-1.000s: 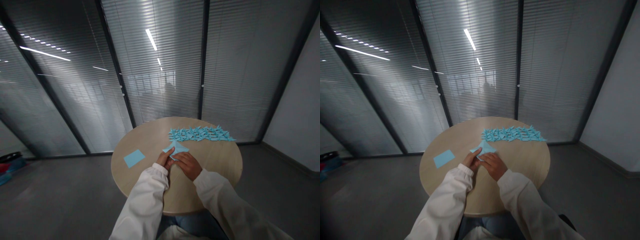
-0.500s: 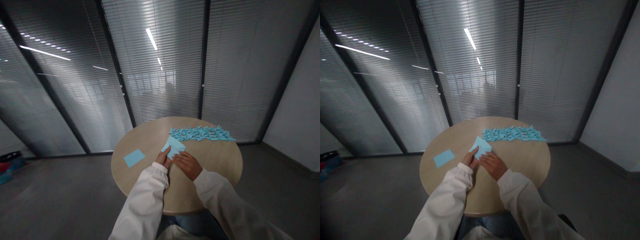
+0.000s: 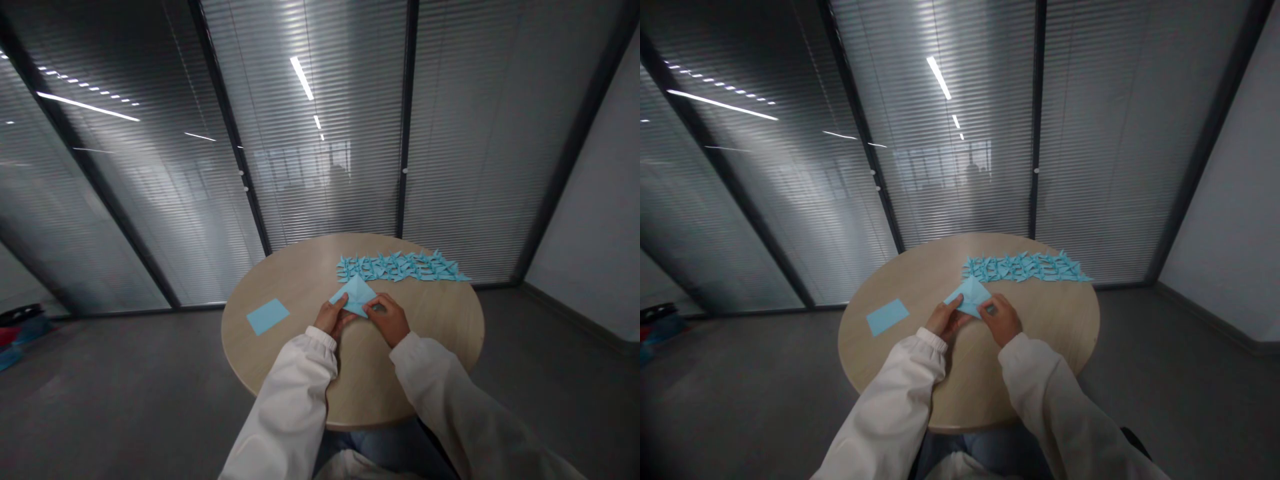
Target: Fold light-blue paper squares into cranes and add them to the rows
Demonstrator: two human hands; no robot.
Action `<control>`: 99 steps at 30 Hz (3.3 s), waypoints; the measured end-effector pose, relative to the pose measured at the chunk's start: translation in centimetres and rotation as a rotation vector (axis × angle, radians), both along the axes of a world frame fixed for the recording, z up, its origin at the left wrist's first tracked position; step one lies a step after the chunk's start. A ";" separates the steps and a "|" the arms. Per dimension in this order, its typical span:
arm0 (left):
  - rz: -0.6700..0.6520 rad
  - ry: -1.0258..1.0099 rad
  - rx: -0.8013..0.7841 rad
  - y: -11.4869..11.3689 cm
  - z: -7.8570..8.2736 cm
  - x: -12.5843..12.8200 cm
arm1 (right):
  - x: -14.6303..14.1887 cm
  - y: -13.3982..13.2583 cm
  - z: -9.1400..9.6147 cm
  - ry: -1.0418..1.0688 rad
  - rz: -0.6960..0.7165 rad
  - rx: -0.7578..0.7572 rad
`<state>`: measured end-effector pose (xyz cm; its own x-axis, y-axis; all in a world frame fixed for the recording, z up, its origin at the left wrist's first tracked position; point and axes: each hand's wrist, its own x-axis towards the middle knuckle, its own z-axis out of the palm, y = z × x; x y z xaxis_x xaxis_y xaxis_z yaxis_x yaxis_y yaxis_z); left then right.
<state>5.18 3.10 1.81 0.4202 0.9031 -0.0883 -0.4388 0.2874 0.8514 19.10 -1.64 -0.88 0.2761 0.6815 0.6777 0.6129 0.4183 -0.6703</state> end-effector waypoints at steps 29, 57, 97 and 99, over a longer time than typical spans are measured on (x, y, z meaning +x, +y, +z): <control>0.084 0.223 0.398 0.0 0.1 0.0 | -0.1 -0.5 1.2 0.654 0.493 -0.200; 0.066 0.238 0.527 -0.8 0.8 0.2 | 1.0 0.1 0.4 0.536 0.394 -0.375; 0.236 0.118 0.337 0.3 0.5 -0.1 | 0.7 -0.2 0.6 0.603 0.498 -0.332; 0.236 0.117 0.342 0.4 0.4 -0.1 | 0.7 -0.1 0.6 0.588 0.495 -0.327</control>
